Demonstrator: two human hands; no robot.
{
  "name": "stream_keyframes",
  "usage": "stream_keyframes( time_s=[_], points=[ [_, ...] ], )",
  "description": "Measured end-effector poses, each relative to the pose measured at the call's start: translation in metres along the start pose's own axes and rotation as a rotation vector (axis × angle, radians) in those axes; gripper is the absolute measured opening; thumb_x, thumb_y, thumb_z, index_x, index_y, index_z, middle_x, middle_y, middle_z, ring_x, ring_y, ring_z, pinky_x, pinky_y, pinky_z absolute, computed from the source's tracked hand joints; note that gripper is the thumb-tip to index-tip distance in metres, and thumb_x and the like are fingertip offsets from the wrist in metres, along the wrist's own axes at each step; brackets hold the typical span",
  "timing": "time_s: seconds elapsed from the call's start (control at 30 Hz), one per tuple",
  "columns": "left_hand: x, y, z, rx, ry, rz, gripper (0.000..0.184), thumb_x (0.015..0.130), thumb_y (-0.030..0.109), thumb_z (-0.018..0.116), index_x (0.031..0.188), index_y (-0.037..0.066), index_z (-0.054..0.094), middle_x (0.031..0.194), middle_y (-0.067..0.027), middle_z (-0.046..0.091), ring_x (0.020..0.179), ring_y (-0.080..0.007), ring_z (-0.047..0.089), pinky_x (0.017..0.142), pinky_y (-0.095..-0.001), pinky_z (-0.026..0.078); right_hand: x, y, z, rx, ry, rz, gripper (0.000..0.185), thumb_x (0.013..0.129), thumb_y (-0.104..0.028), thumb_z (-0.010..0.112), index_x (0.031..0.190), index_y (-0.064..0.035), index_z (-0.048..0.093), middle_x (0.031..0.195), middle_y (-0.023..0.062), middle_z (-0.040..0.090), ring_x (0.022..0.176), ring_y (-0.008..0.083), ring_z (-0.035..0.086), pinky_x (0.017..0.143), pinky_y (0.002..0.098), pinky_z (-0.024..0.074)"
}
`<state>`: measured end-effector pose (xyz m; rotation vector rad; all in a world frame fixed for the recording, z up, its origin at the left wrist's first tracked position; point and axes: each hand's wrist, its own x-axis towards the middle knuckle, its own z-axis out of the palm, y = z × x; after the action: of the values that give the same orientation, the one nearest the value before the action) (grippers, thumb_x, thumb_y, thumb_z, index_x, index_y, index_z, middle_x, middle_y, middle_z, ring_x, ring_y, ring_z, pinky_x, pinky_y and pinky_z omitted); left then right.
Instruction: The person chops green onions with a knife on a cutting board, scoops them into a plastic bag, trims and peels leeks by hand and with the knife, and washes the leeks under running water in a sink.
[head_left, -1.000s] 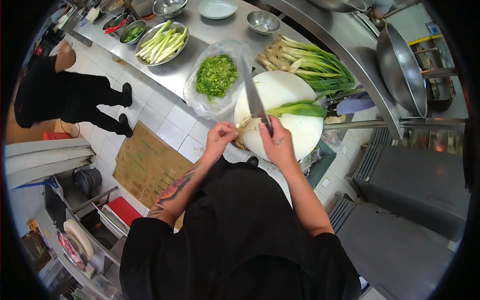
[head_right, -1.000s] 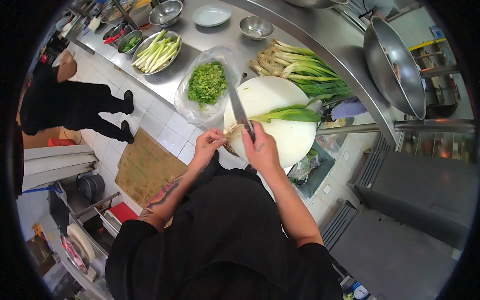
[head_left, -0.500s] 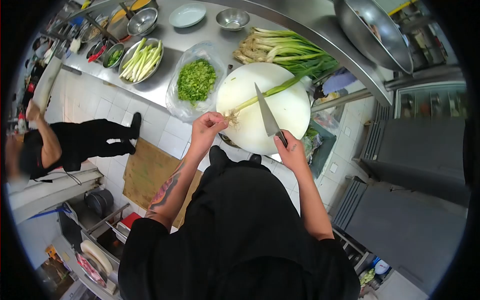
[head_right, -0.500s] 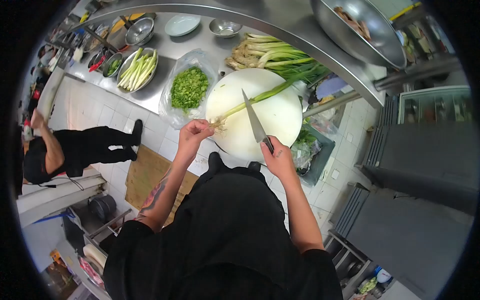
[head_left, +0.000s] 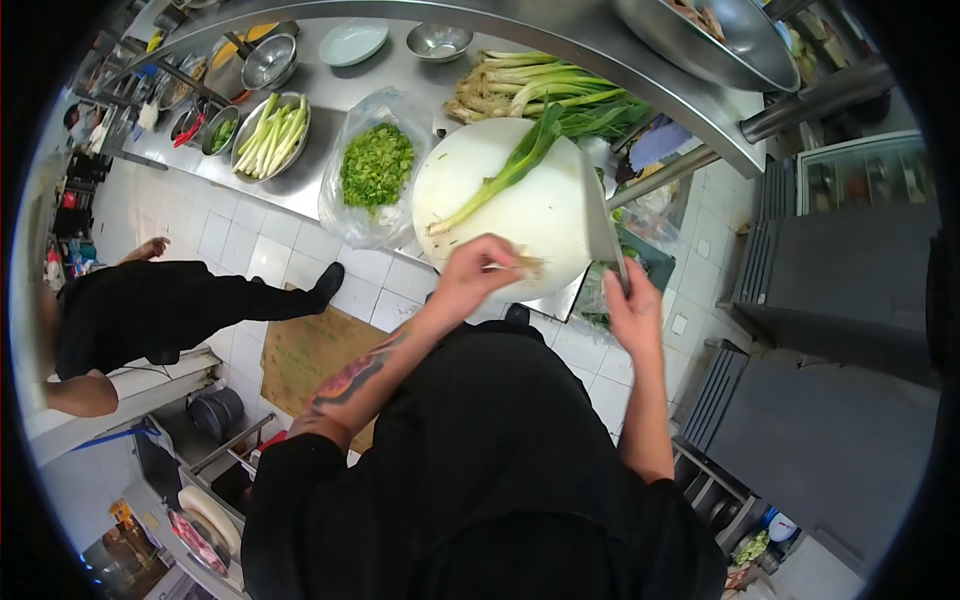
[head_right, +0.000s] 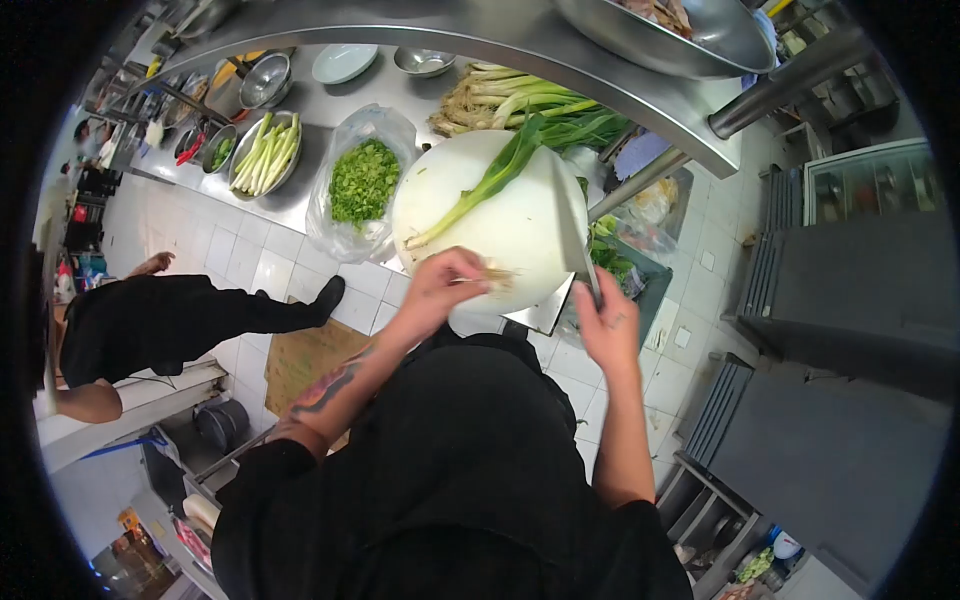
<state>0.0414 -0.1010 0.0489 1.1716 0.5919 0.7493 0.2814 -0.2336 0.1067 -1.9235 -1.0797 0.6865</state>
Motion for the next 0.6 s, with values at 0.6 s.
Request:
stream_keyframes(
  time_s=[0.6],
  points=[
    [0.087,-0.039,-0.075,1.209,0.131,0.307,0.036,0.083,0.005,0.077,0.117,0.002,0.068,0.106,-0.0191,0.068,0.099,-0.0396,0.066,0.088,-0.0466,0.054,0.036,-0.009,0.056,-0.302,-0.140,-0.212,0.026,0.102,-0.026,0.065,0.113,-0.0023,0.064,0.078,0.0223,0.070,0.071,0.0419,0.070,0.064,0.0480,0.0528]
  ],
)
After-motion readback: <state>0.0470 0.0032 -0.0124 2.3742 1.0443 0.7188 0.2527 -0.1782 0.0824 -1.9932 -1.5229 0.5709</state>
